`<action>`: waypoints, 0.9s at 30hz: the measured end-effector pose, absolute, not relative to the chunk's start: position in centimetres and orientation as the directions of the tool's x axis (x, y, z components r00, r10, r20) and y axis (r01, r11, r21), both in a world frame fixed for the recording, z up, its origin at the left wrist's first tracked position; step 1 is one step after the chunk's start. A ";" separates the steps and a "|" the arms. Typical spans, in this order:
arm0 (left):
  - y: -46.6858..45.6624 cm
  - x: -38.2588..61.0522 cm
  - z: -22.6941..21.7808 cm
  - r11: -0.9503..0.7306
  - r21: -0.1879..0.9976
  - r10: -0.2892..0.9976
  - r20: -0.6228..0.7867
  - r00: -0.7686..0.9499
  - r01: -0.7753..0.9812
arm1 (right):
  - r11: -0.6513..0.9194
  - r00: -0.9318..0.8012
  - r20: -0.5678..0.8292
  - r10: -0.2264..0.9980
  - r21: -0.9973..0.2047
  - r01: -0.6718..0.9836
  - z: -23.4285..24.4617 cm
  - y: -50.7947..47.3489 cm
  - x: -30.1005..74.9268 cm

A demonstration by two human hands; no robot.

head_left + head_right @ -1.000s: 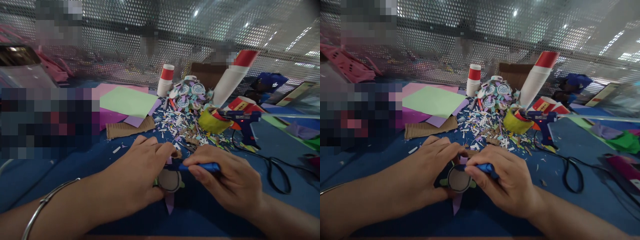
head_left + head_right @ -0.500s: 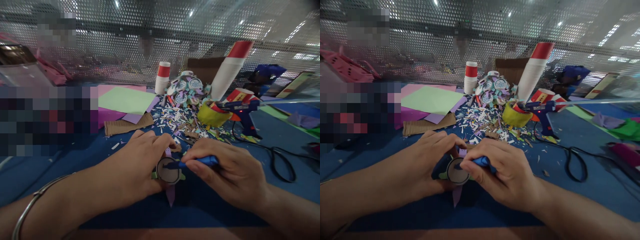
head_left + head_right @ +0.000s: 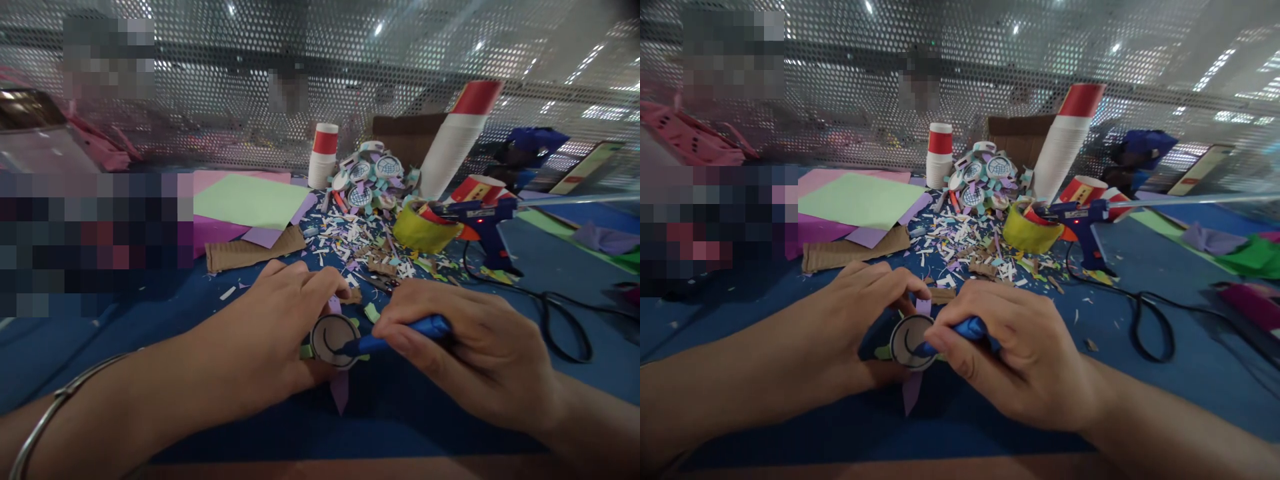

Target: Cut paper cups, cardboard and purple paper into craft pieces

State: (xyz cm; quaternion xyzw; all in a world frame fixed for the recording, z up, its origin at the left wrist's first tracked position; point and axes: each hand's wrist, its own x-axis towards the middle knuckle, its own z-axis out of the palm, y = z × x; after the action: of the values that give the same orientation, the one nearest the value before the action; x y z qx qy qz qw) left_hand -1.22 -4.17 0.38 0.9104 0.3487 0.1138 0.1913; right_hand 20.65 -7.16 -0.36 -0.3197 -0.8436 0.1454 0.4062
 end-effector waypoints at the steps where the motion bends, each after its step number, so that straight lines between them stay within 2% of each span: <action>1: -4.1 -1.2 0.4 -0.682 0.429 0.680 0.071 0.730 0.593 | 0.748 -0.460 0.591 0.663 -0.509 0.425 -0.3 -7.2 20.7; 9: -4.3 -1.0 1.0 -0.666 0.420 0.690 0.033 0.723 0.616 | 0.701 -0.408 0.573 0.710 -0.523 0.485 -0.6 -6.8 21.4; 14: -4.6 -0.8 1.0 -0.644 0.415 0.724 0.058 0.687 0.643 | 0.706 -0.376 0.610 0.698 -0.495 0.507 -0.7 -6.6 21.5; 18: -4.4 -0.8 0.9 -0.653 0.444 0.704 0.057 0.708 0.613 | 0.698 -0.344 0.632 0.695 -0.476 0.535 -0.9 -6.4 21.3; 27: -4.3 -1.1 1.1 -0.645 0.438 0.701 0.012 0.713 0.627 | 0.699 -0.309 0.665 0.680 -0.460 0.547 -1.4 -6.3 20.8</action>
State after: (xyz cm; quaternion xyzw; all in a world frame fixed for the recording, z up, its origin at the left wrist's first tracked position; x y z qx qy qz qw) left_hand -1.06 -4.30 1.12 0.9024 0.3678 0.0903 0.2057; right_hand 20.82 -6.29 -1.41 -0.3807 -0.8057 0.0740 0.4476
